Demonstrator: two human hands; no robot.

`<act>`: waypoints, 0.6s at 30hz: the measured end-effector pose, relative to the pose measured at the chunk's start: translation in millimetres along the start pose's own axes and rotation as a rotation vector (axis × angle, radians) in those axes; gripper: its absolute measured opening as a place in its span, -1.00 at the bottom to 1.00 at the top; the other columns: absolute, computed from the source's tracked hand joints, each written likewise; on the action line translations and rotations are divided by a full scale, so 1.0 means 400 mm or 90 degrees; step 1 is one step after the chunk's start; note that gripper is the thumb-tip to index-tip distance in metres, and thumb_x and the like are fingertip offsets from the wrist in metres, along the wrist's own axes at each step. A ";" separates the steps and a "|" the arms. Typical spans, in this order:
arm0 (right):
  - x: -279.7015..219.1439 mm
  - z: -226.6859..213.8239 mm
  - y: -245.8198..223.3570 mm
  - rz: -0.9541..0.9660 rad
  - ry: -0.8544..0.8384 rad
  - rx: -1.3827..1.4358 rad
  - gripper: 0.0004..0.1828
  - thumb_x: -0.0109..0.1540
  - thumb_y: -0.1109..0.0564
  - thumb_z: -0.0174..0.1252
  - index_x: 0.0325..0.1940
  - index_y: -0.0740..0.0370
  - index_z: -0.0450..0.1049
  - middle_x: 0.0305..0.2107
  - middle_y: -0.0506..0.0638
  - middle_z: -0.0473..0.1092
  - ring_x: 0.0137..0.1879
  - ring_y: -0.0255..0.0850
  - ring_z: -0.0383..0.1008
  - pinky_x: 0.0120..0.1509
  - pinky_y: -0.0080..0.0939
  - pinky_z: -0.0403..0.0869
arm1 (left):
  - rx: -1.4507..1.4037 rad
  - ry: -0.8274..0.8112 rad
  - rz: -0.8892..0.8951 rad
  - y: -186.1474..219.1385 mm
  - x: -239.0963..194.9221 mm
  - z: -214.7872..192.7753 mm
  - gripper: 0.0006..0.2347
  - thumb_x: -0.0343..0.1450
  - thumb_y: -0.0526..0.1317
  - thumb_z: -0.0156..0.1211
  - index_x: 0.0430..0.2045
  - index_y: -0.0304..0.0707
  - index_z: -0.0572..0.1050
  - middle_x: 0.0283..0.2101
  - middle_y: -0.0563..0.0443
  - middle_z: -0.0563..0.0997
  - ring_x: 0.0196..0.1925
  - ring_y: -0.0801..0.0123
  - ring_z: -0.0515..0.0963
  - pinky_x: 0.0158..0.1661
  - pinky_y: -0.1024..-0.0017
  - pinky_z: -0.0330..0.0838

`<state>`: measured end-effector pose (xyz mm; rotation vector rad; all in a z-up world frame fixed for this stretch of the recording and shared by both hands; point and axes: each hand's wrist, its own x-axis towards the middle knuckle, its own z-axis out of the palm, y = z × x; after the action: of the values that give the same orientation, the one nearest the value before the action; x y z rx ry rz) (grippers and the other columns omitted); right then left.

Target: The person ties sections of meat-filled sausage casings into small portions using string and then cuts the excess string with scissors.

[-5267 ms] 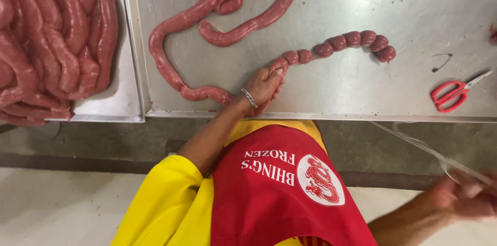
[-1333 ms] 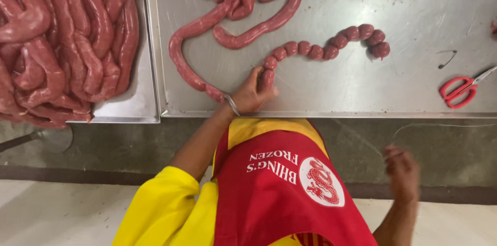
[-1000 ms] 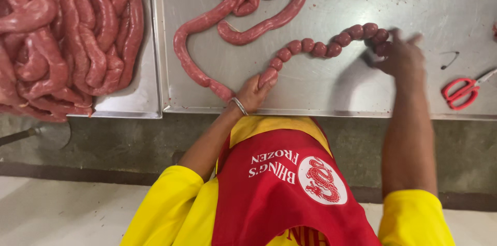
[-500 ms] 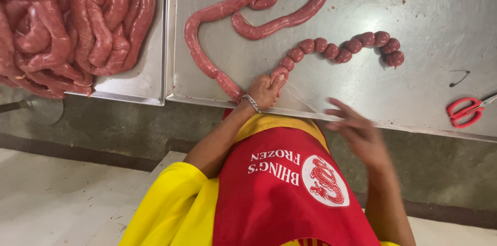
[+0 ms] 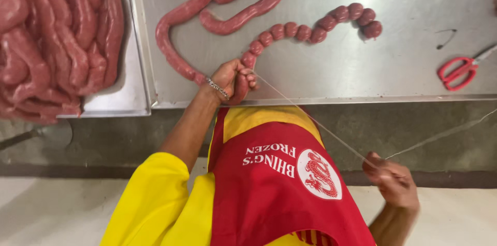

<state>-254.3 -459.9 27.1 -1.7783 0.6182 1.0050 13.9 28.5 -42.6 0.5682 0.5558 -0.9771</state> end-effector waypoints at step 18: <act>0.327 -0.347 -0.380 -0.194 0.406 -0.466 -0.07 0.06 0.05 0.50 0.49 0.07 0.28 0.00 0.50 0.34 0.00 0.31 0.46 0.08 0.17 0.48 | 0.188 0.162 0.265 -0.215 0.071 0.014 -0.79 0.56 -0.25 -0.11 -0.48 -0.27 0.37 -0.42 0.03 0.55 -0.44 0.45 0.41 -0.34 0.46 0.33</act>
<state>-18.3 -521.4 18.4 -2.7875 0.3387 0.4487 -47.9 -30.4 -73.8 1.0371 0.4933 -0.5948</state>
